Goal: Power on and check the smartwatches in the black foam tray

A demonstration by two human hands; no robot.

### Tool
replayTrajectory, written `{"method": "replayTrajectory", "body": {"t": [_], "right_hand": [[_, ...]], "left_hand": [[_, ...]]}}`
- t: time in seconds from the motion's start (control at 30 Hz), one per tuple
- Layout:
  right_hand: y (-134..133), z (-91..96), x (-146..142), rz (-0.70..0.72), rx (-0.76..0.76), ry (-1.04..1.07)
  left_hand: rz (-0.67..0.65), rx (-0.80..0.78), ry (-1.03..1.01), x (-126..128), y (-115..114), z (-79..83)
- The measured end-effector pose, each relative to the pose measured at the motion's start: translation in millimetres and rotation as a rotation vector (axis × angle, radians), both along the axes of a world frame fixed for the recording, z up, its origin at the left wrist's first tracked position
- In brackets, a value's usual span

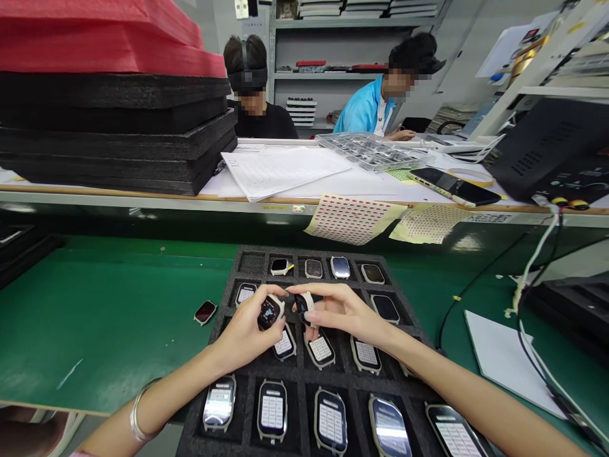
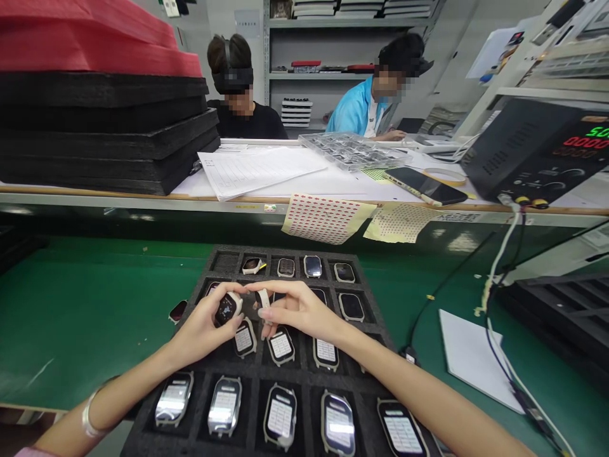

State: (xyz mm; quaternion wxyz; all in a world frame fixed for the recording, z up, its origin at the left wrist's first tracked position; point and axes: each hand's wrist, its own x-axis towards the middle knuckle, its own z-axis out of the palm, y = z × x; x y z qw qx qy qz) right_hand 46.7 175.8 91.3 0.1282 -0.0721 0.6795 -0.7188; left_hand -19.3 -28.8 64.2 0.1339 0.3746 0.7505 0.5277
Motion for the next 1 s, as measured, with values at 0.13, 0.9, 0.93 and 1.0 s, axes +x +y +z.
{"method": "replayTrajectory", "body": {"t": [0.13, 0.9, 0.93, 1.0], "right_hand": [[0.1, 0.1, 0.3, -0.009, -0.002, 0.007], [0.2, 1.8, 1.4, -0.038, 0.012, 0.003], [0.1, 2.3, 1.6, -0.040, 0.016, 0.000], [0.0, 3.7, 2.1, -0.037, 0.012, 0.003]], "left_hand": [[-0.007, -0.014, 0.001, -0.2, 0.6, -0.1], [0.032, 0.043, 0.001, -0.1, -0.7, 0.1], [0.030, 0.042, 0.007, -0.2, -0.8, 0.1], [0.031, 0.042, 0.008, -0.2, -1.2, 0.2]]}}
